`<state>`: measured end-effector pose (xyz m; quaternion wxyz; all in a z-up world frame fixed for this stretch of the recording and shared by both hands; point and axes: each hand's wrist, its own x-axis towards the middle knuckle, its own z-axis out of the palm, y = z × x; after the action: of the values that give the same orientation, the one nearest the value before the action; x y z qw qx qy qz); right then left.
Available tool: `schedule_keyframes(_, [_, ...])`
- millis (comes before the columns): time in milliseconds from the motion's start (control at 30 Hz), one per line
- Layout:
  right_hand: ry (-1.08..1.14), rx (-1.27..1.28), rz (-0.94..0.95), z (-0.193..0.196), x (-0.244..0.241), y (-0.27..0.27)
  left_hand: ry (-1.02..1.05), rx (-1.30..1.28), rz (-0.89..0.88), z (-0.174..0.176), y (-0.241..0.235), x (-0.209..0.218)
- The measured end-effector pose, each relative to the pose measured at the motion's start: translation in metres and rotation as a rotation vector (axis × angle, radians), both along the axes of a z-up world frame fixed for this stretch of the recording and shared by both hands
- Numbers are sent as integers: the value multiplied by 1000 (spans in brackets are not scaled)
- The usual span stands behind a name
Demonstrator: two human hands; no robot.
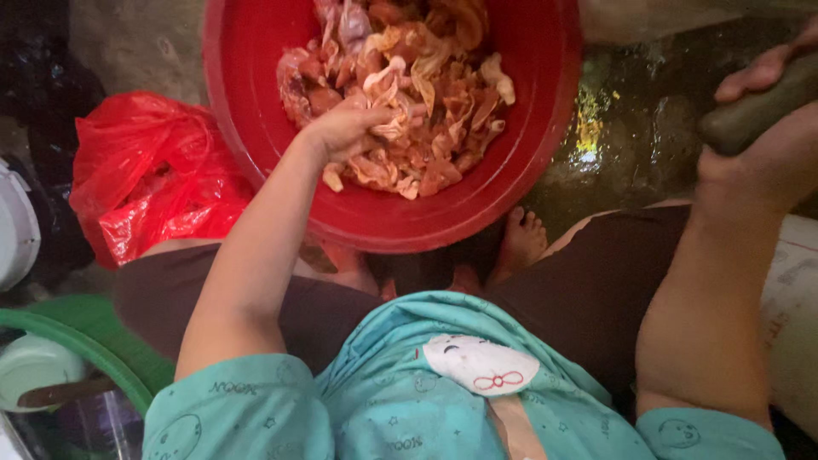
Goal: The person is preparing raw meat by mixing it with a reddish substance in a red basin. They use their hands to mix the meat and a cleaver to chop and transfer pieces into a white bucket.
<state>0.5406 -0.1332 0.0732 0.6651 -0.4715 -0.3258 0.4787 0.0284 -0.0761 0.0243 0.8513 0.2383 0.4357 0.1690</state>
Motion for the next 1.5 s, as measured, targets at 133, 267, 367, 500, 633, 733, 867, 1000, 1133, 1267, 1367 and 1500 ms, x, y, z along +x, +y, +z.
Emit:
schedule_keyframes(133, [4, 22, -6, 14, -14, 1, -133, 102, 155, -14, -3, 1])
schedule_keyframes(267, [9, 34, -13, 23, -23, 4, -121, 160, 243, -32, -4, 4])
schedule_keyframes(367, [14, 46, -20, 28, -26, 6, -108, 121, 316, -36, -3, 12])
schedule_keyframes(500, [12, 52, -36, 30, -24, 8, -163, 200, 337, -20, 0, 33])
schedule_keyframes(633, [20, 56, -38, 25, -15, 9, -1, 182, 395, 17, 9, 50])
schedule_keyframes(733, [14, 34, -22, 14, -5, 4, 235, 99, 405, 34, 21, 55])
schedule_keyframes(867, [9, -8, -9, 0, 5, -1, 460, 248, -23, 19, 18, 43])
schedule_keyframes(1000, [5, -19, -6, -7, 11, 2, 1009, 882, -1195, -41, -42, 28])
schedule_keyframes(1133, [2, -17, -12, -10, 15, 4, 1140, 1139, -1204, -104, -92, -3])
schedule_keyframes(1267, [-36, -27, -7, -14, 19, -1, 1051, 1086, -1093, -116, -76, -25])
schedule_keyframes(1367, [20, -49, -30, -16, 18, 3, 894, 955, -697, -81, -47, -36])
schedule_keyframes(1500, [47, -31, -38, -11, 10, 3, 659, 253, -187, -27, -22, -27])
